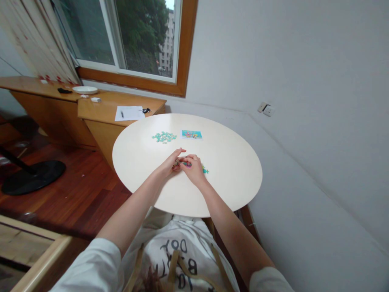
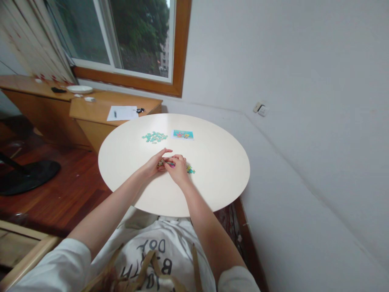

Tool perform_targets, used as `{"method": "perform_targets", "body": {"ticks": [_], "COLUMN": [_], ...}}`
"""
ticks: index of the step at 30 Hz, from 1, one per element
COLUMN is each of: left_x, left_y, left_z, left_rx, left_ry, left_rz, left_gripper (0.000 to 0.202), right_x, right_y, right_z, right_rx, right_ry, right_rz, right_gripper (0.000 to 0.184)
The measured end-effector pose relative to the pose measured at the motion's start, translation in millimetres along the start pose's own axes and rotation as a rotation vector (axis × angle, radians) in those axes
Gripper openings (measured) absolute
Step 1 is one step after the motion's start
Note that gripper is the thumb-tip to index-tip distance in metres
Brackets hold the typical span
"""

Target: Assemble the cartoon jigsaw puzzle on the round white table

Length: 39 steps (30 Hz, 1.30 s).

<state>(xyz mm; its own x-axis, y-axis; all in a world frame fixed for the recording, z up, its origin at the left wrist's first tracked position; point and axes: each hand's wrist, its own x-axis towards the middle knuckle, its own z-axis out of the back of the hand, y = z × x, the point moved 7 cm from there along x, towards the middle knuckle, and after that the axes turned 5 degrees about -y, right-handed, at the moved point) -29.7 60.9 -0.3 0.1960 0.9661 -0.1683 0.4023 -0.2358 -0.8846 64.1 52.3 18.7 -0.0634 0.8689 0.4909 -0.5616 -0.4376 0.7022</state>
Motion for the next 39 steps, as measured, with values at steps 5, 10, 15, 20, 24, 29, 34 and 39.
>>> {"method": "perform_targets", "body": {"ticks": [5,10,15,20,24,29,34,39], "left_x": [0.3,-3.0,-6.2,-5.5,-5.1,-3.4,-3.1,-1.8], "left_y": [1.2,-2.3,-3.5,-4.3,-6.3,-7.0,-6.5,-11.3], "left_z": [-1.6,-1.5,0.5,-1.8,-0.6,2.0,2.5,10.2], "left_rx": [-0.034,-0.058,-0.109,-0.023,0.114,0.147,0.168,0.212], "left_ry": [0.014,-0.048,-0.093,-0.009,-0.002,-0.012,-0.022,-0.132], "left_rz": [-0.013,0.014,0.082,0.018,-0.070,-0.095,-0.093,-0.142], "left_gripper": [0.038,0.034,0.028,0.021,0.022,0.024,0.025,0.025], "right_x": [1.4,2.4,4.0,5.6,5.7,6.4,8.0,8.6], "right_y": [-9.8,-10.1,-4.0,-4.1,-10.3,-14.6,-20.5,-20.1], "right_z": [-4.2,-0.4,12.0,19.7,16.1,14.8,14.3,15.4], "right_rx": [0.017,0.068,0.089,0.139,0.219,0.256,0.292,0.295], "right_ry": [0.026,0.004,-0.070,-0.107,-0.069,-0.082,-0.117,-0.131], "right_rz": [-0.013,0.004,0.013,-0.009,-0.082,-0.114,-0.148,-0.145], "right_gripper": [0.008,0.008,0.007,0.008,0.011,0.011,0.010,0.009]}}
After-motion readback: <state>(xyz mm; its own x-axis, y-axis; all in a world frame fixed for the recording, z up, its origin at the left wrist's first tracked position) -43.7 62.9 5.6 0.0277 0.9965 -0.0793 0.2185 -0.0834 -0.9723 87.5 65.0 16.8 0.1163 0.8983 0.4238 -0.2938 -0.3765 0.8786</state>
